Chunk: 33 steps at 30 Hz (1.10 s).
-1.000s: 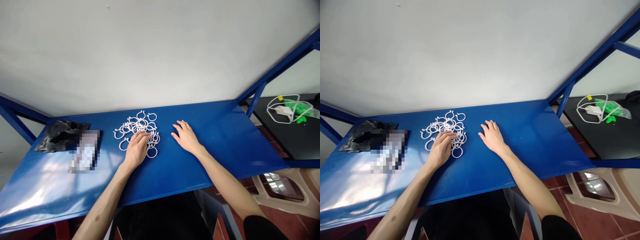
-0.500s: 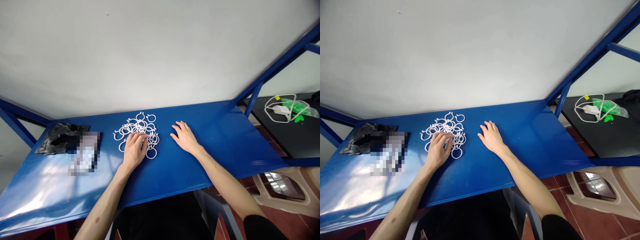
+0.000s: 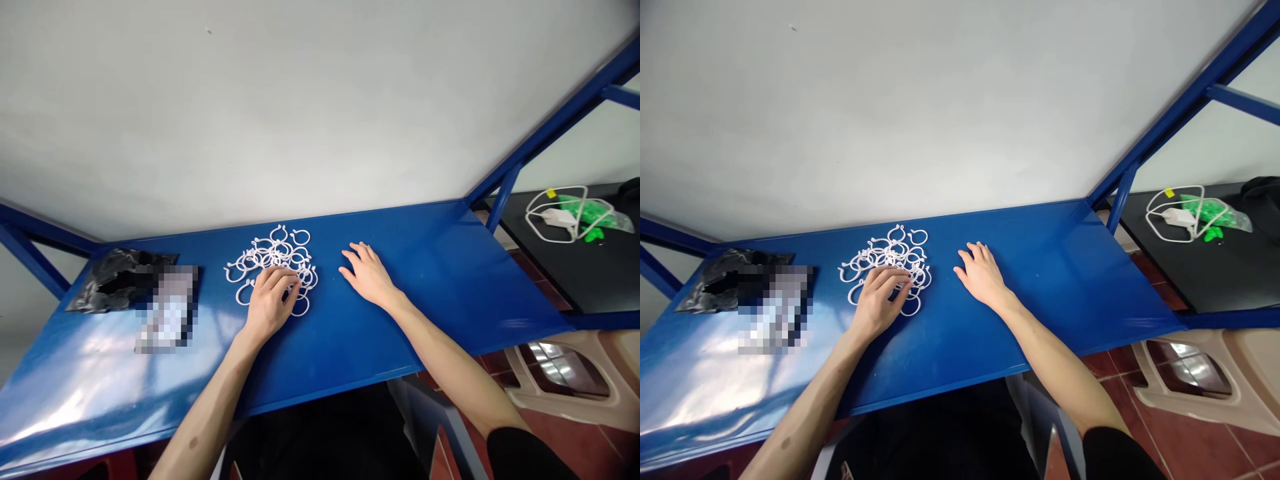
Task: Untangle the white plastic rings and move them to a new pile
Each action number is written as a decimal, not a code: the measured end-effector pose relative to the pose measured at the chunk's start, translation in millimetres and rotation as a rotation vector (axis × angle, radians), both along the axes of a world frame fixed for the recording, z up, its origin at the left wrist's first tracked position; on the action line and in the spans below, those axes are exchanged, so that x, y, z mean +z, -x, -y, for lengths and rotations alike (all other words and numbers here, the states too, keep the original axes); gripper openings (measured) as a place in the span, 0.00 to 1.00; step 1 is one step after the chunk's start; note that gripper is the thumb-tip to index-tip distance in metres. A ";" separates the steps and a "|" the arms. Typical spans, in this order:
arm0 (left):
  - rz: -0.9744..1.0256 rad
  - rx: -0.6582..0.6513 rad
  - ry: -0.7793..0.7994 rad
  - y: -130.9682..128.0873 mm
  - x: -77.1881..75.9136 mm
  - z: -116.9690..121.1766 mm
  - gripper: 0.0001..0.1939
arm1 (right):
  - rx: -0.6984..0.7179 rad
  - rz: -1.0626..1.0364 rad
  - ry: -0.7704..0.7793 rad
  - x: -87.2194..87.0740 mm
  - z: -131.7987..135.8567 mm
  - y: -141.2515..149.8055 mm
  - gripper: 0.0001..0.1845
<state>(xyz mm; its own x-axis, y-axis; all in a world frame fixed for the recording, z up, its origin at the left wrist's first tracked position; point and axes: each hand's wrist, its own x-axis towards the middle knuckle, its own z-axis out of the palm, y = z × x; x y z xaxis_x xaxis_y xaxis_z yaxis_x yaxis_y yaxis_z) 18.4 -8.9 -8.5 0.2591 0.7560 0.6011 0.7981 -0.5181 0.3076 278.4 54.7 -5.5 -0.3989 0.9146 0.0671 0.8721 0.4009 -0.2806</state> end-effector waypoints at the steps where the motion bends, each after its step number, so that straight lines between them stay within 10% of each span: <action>1: 0.008 0.007 -0.018 0.3 0.3 0.2 0.04 | 0.001 0.000 -0.001 -0.2 0.0 0.0 0.27; 19: 0.214 0.377 -0.027 6.0 -2.1 5.3 0.10 | 0.016 -0.018 -0.016 -0.7 -1.0 -0.4 0.26; 27: 0.242 0.384 -0.013 3.5 5.9 3.6 0.11 | 0.003 0.000 0.015 0.8 -1.9 1.2 0.28; 33: 0.208 0.268 0.297 19.1 36.8 -15.2 0.12 | 0.013 -0.020 0.003 4.7 -0.5 2.3 0.27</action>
